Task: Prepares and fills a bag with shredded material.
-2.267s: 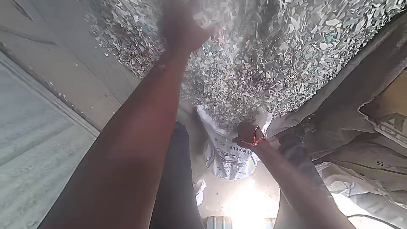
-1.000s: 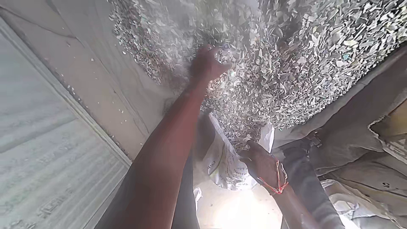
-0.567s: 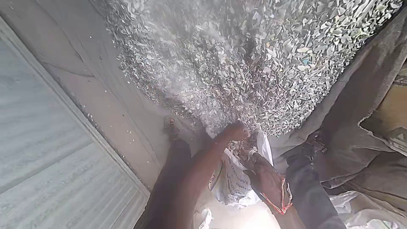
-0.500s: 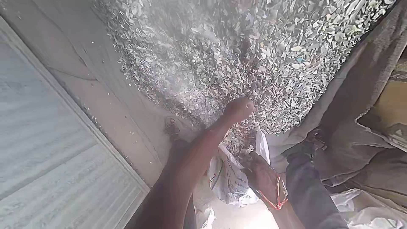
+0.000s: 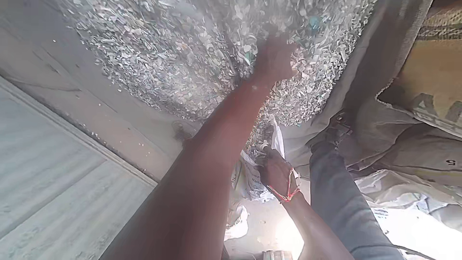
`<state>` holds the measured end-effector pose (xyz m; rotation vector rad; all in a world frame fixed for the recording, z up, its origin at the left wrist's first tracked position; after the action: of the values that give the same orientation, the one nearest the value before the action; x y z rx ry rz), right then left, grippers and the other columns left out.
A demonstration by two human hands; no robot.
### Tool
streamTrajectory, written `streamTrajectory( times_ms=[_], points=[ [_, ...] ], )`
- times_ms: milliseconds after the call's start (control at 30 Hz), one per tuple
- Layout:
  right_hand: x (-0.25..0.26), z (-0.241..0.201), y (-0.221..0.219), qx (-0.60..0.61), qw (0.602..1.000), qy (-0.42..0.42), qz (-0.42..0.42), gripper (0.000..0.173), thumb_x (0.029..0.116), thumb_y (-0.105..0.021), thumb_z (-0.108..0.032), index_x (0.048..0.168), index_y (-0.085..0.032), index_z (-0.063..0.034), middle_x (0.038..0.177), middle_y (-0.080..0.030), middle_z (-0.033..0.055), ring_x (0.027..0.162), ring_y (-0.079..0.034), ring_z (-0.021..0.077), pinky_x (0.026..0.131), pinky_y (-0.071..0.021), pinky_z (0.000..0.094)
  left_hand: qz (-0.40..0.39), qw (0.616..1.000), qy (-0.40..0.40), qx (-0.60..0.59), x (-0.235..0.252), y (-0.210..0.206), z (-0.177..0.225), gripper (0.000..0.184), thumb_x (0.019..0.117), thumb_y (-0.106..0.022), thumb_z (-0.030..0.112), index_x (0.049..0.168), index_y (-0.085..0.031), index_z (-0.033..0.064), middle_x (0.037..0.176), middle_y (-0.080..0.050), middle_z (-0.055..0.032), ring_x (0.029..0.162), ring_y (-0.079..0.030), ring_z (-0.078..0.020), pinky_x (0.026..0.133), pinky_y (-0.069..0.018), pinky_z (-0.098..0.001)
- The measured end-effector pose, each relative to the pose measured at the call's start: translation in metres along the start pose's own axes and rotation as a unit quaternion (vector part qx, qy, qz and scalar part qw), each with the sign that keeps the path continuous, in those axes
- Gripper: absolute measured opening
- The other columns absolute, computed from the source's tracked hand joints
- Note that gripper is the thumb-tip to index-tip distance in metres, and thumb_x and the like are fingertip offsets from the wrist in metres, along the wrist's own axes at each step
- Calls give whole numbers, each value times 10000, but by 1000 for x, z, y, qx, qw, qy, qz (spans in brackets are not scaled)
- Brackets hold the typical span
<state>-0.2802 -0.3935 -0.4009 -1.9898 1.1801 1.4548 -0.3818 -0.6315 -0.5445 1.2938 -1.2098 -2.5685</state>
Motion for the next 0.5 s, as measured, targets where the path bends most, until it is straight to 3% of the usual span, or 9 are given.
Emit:
streamTrajectory(
  times_ms=[167,300,367,433,467,500],
  points=[
    [-8,5,1,9,998,-36,45,224,928,-701,-279,1023,-807,-106,1373,-636,148,1205,-637,320,907,-560,460,-49,995,55,-64,-50,-65,-20,695,768,-734,635,1373,-656,302,1504,-532,-69,1390,-458,-382,941,-489,-634],
    [-14,19,6,-17,997,-65,35,216,919,-715,-290,1017,-813,-125,1372,-632,147,1192,-635,315,897,-560,467,-133,971,120,-160,-118,-163,-39,664,822,-712,655,1377,-657,295,1498,-542,-100,1362,-487,-402,982,-481,-651],
    [-16,20,4,-29,997,-67,35,209,918,-716,-299,1017,-819,-146,1372,-636,142,1188,-639,316,882,-563,477,-270,931,111,-221,-164,-212,-37,619,887,-706,569,1387,-646,208,1468,-546,-170,1331,-512,-434,999,-469,-690],
    [-18,11,2,-35,997,-47,49,202,900,-729,-287,1004,-818,-139,1345,-651,151,1183,-646,327,869,-567,488,-450,840,36,-301,-194,-224,-31,491,1007,-636,406,1363,-636,67,1349,-608,-245,1225,-585,-410,989,-459,-635],
    [-20,4,1,-37,998,-29,52,200,893,-732,-274,1005,-816,-132,1334,-653,159,1187,-645,335,870,-570,490,-493,810,-2,-318,-196,-214,-33,445,1051,-582,359,1352,-622,34,1313,-617,-238,1193,-585,-369,990,-440,-591],
    [-20,-4,1,-39,998,-15,55,192,890,-735,-262,997,-814,-123,1326,-657,163,1191,-645,339,878,-571,488,-470,825,-35,-312,-186,-195,-41,395,1068,-563,303,1370,-636,58,1324,-646,-208,1224,-612,-344,1037,-449,-588]
  ],
)
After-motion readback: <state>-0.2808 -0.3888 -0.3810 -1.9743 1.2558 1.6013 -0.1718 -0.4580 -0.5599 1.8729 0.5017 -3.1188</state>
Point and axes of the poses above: each hand's wrist, its own x-axis towards the middle knuckle, its own y-axis out of the back of the hand, z = x × y, the point moved 2 cm from there along x, towards the middle knuckle
